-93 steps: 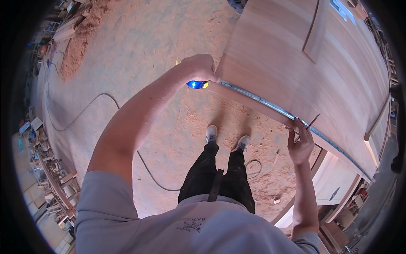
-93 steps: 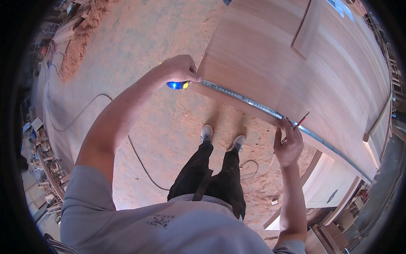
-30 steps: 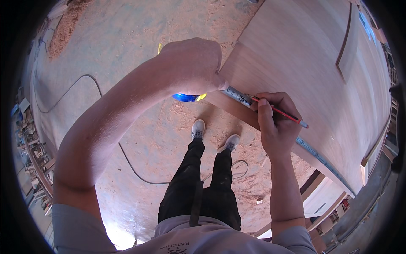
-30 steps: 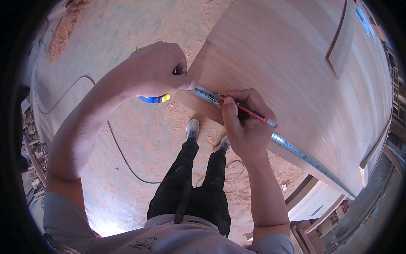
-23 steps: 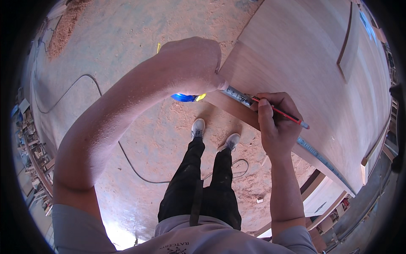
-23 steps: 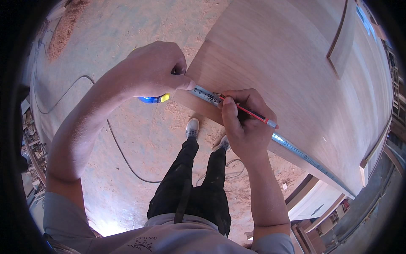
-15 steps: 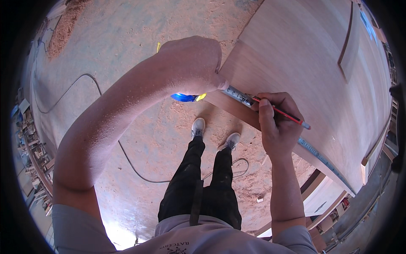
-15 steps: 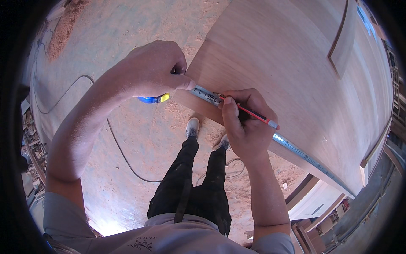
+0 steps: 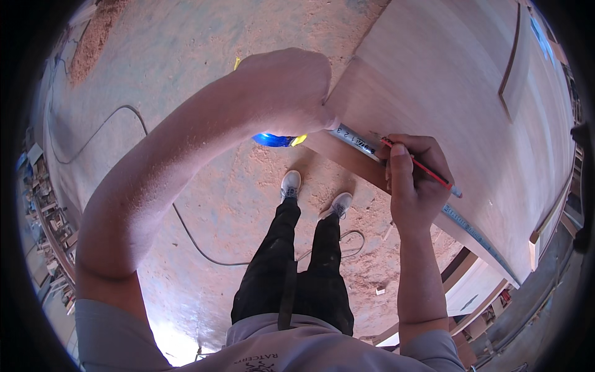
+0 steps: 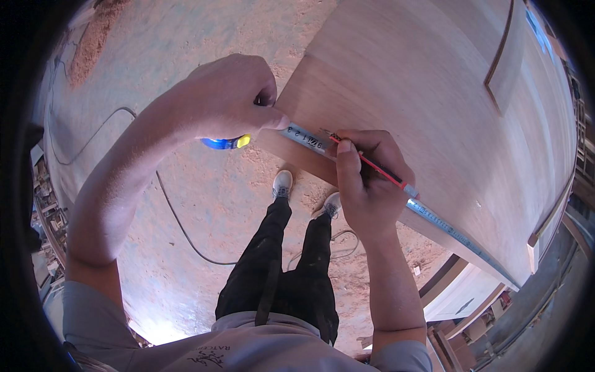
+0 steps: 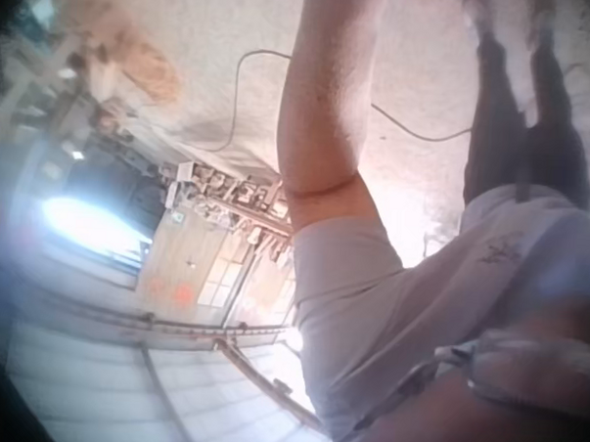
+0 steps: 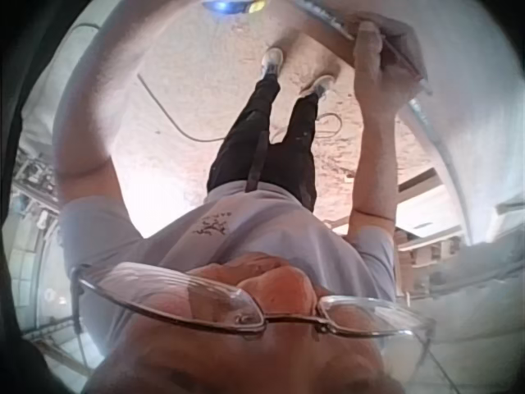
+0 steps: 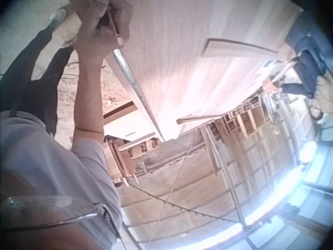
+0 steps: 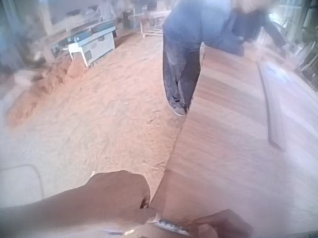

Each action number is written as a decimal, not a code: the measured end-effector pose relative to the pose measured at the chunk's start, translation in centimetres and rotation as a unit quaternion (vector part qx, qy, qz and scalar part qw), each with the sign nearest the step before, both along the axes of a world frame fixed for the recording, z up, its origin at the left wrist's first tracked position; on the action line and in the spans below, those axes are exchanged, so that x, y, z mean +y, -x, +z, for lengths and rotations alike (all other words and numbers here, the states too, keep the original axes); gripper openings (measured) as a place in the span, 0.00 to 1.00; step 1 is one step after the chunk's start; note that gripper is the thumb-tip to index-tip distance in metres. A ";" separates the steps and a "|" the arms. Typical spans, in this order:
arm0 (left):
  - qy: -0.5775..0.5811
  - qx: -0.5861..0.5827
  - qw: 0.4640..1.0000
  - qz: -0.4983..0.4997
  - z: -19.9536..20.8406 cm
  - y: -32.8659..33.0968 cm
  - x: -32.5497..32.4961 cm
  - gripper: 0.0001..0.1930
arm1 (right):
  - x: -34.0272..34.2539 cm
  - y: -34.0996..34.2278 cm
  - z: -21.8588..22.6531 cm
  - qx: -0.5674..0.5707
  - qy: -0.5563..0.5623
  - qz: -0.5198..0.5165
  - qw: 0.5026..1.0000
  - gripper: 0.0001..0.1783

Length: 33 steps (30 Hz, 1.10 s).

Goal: The person measures a large wooden panel with a tape measure and marks it with a pencil. They also retrieve a thin wooden strip from a pile, place it on the panel, and continue measuring and marking along the strip.

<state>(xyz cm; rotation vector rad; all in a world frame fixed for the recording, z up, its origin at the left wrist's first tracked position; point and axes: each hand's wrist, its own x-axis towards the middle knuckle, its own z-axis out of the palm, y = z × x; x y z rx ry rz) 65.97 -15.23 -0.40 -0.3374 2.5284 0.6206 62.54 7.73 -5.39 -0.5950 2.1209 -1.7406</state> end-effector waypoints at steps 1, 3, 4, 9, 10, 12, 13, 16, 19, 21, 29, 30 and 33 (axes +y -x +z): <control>-0.003 -0.001 1.000 -0.002 0.0 0.1 0.0 0.19 | 0.0 -0.1 0.1 0.001 0.007 -0.006 1.000 0.04; -0.014 -0.007 1.000 0.015 -0.2 0.2 0.0 0.19 | 0.1 -0.1 -0.1 0.002 0.020 -0.002 1.000 0.05; -0.020 -0.009 0.999 0.023 -0.3 0.3 0.0 0.18 | 0.2 -0.1 -0.1 0.004 0.026 -0.001 1.000 0.06; -0.007 -0.070 0.998 -0.001 0.5 1.6 0.1 0.19 | 0.2 0.0 0.0 0.039 0.013 0.027 0.999 0.07; -0.001 -0.080 0.997 -0.008 0.4 1.8 0.0 0.19 | 0.2 0.1 0.1 0.037 0.010 0.028 0.999 0.07; -0.014 -0.080 0.997 0.009 0.2 1.7 -0.1 0.19 | -0.1 0.1 0.7 0.042 0.002 0.029 0.999 0.07; -0.019 -0.081 0.996 0.015 0.2 1.9 0.0 0.19 | -0.1 0.2 1.0 0.044 0.000 0.027 0.999 0.07; -0.014 -0.082 0.996 0.020 0.2 2.1 0.1 0.20 | -0.3 0.2 1.6 0.026 -0.004 0.034 0.999 0.06; -0.020 -0.097 0.995 0.022 0.3 2.3 0.1 0.21 | 0.3 0.4 0.9 -0.024 -0.005 0.040 0.999 0.05; -0.016 -0.101 0.995 0.020 0.3 2.4 0.1 0.21 | 0.3 0.3 0.6 -0.008 0.002 0.032 0.999 0.04; -0.075 -0.097 0.992 -0.003 1.2 2.8 -0.3 0.20 | 0.3 0.6 0.0 0.031 -0.010 0.039 0.999 0.05; -0.076 -0.099 0.992 -0.004 1.2 2.8 -0.3 0.19 | 0.3 0.6 0.0 0.032 -0.010 0.041 0.999 0.05; -0.057 -0.115 0.992 0.013 0.8 2.7 0.0 0.19 | 0.3 0.6 -0.2 0.038 -0.005 0.047 0.998 0.06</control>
